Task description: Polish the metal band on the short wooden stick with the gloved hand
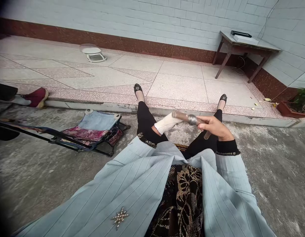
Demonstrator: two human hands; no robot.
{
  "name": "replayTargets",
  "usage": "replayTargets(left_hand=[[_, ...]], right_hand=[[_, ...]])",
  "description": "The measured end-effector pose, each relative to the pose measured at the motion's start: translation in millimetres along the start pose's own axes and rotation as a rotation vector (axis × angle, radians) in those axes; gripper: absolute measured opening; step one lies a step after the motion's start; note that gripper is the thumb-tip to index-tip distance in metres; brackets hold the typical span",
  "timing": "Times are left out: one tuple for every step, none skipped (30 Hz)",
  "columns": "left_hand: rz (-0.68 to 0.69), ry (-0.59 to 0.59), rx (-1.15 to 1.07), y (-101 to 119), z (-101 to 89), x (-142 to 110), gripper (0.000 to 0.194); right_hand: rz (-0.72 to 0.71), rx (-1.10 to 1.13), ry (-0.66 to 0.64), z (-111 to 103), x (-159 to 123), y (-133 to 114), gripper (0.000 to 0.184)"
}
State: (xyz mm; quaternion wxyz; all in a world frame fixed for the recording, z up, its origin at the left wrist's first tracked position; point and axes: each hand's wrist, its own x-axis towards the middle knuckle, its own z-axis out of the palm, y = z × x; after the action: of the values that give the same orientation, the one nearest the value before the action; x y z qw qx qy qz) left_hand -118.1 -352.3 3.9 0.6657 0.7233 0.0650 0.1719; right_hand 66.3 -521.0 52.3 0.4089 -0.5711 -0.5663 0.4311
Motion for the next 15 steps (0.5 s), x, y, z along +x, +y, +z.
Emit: replayTargets(left_hand=[[-0.016, -0.003, -0.025, -1.9, 2.8, -0.2, 0.030], [-0.027, -0.036, -0.039, -3.1, 5.4, -0.7, 0.032], [-0.035, -0.081, -0.053, -3.7, 7.5, -1.4, 0.032], [-0.043, -0.120, -0.068, -3.8, 9.1, -2.1, 0.031], [-0.048, -0.153, -0.069, -3.6, 10.1, -2.7, 0.031], [-0.050, -0.179, -0.048, -3.3, 10.7, -3.2, 0.030], [-0.047, -0.199, -0.001, -2.9, 10.9, -3.5, 0.030], [-0.038, -0.214, 0.070, -2.4, 10.9, -3.6, 0.030], [-0.021, -0.225, 0.166, -1.7, 10.8, -3.5, 0.030], [0.003, -0.231, 0.280, -0.9, 10.8, -3.2, 0.029], [0.033, -0.232, 0.407, -0.1, 10.9, -2.7, 0.029], [0.064, -0.227, 0.542, 0.7, 11.0, -2.0, 0.028], [0.091, -0.223, 0.672, 1.4, 11.2, -1.2, 0.028], [0.111, -0.221, 0.789, 1.9, 11.2, -0.4, 0.028], [0.123, -0.220, 0.881, 2.4, 10.9, 0.4, 0.028]], right_hand=[[-0.039, 0.079, 0.053, 0.8, 0.1, -1.0, 0.054], [-0.079, 0.138, 0.100, 1.4, 0.6, -2.4, 0.051], [-0.113, 0.173, 0.140, 1.9, 1.5, -3.9, 0.046], [-0.135, 0.186, 0.180, 2.1, 3.0, -5.0, 0.042], [-0.148, 0.183, 0.221, 2.2, 5.1, -5.4, 0.038], [-0.154, 0.166, 0.264, 2.1, 7.7, -4.6, 0.036], [-0.151, 0.132, 0.311, 1.8, 10.7, -2.7, 0.036], [-0.138, 0.073, 0.363, 1.5, 13.9, 0.3, 0.040], [-0.116, -0.019, 0.416, 1.3, 16.9, 4.1, 0.044], [-0.083, -0.147, 0.459, 1.2, 19.6, 8.2, 0.047], [-0.038, -0.303, 0.481, 1.3, 21.7, 12.0, 0.049], [0.015, -0.470, 0.483, 1.8, 23.1, 15.0, 0.049], [0.070, -0.629, 0.465, 2.4, 23.6, 17.1, 0.048], [0.125, -0.767, 0.430, 3.1, 23.3, 17.9, 0.047], [0.177, -0.875, 0.383, 3.8, 22.4, 17.7, 0.045]])
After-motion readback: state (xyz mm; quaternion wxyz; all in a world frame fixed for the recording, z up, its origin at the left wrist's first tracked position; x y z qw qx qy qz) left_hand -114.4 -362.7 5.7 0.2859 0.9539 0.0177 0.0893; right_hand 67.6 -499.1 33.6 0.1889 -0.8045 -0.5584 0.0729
